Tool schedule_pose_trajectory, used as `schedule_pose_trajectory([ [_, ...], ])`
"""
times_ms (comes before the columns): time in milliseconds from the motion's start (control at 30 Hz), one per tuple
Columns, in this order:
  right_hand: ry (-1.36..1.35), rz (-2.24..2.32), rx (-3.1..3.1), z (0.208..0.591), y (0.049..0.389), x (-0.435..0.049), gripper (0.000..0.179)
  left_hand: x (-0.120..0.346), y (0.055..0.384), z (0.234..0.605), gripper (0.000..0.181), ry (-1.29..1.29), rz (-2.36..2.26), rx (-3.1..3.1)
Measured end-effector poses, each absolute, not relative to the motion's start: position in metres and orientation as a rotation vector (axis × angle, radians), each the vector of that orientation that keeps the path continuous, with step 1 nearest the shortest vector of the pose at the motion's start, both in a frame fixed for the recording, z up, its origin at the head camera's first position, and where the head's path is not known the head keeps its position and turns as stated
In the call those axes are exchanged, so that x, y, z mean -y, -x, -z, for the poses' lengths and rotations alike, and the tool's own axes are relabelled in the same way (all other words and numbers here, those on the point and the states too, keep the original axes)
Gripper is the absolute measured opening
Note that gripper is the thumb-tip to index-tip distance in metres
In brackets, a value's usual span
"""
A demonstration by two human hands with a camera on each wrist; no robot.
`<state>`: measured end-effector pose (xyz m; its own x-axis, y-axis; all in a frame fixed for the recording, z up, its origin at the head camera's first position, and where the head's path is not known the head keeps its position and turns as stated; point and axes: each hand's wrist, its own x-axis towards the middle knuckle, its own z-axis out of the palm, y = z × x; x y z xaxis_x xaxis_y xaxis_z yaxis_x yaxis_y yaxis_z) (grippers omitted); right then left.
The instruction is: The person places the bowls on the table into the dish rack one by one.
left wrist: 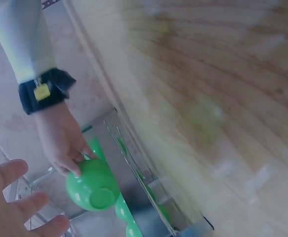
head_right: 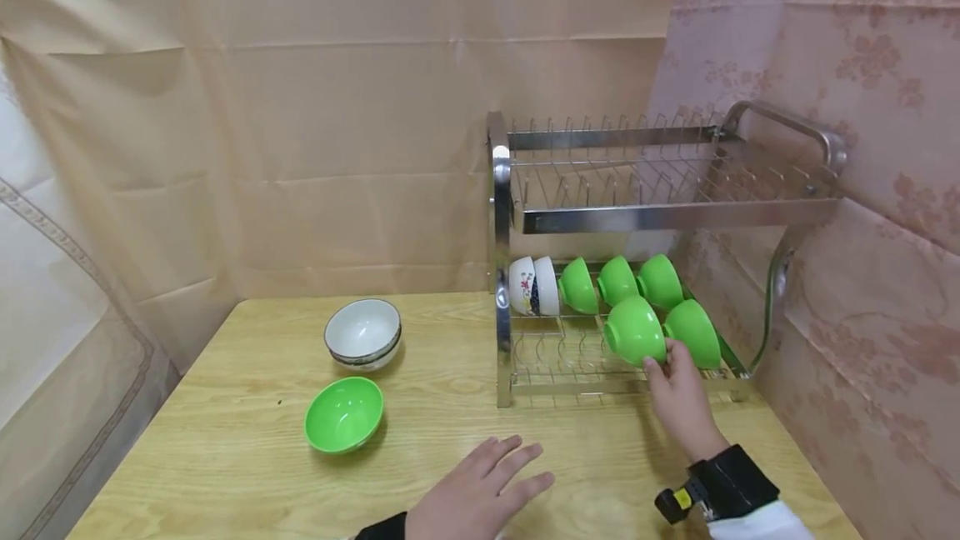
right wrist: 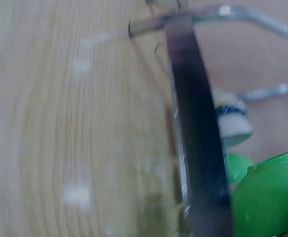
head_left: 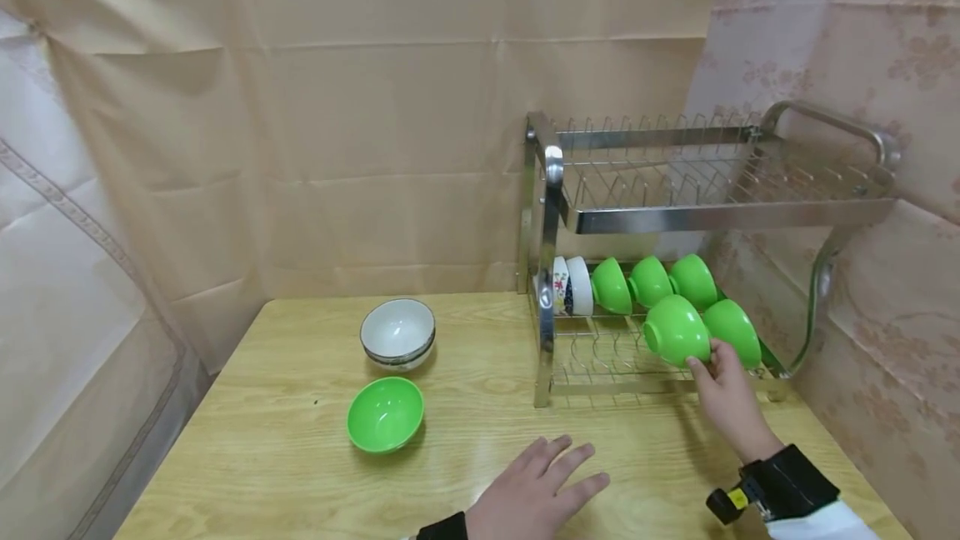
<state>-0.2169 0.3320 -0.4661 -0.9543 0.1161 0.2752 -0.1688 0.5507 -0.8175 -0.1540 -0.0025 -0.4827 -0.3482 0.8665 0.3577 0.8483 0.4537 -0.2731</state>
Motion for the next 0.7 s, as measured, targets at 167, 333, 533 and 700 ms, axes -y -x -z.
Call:
schedule_pose_trajectory([
  [167, 0.014, -1.324, 2.551, 0.474, 0.233, -0.345, 0.051, -0.001, 0.153, 0.484, 0.074, 1.426, -0.061, 2.23],
  [333, 0.038, -1.262, 2.633, 0.475, 0.239, -0.351, 0.054, -0.002, 0.153, 0.485, 0.074, 1.411, -0.073, 2.207],
  [533, 0.065, -1.255, 2.707, 0.477, 0.244, -0.355, 0.059, -0.002, 0.154, 0.486, 0.073, 1.406, -0.062, 2.188],
  [700, 0.105, -1.145, 2.72, 0.482, 0.245, -0.359, 0.054, -0.002, 0.155, 0.485, 0.075, 1.408, -0.065, 2.204],
])
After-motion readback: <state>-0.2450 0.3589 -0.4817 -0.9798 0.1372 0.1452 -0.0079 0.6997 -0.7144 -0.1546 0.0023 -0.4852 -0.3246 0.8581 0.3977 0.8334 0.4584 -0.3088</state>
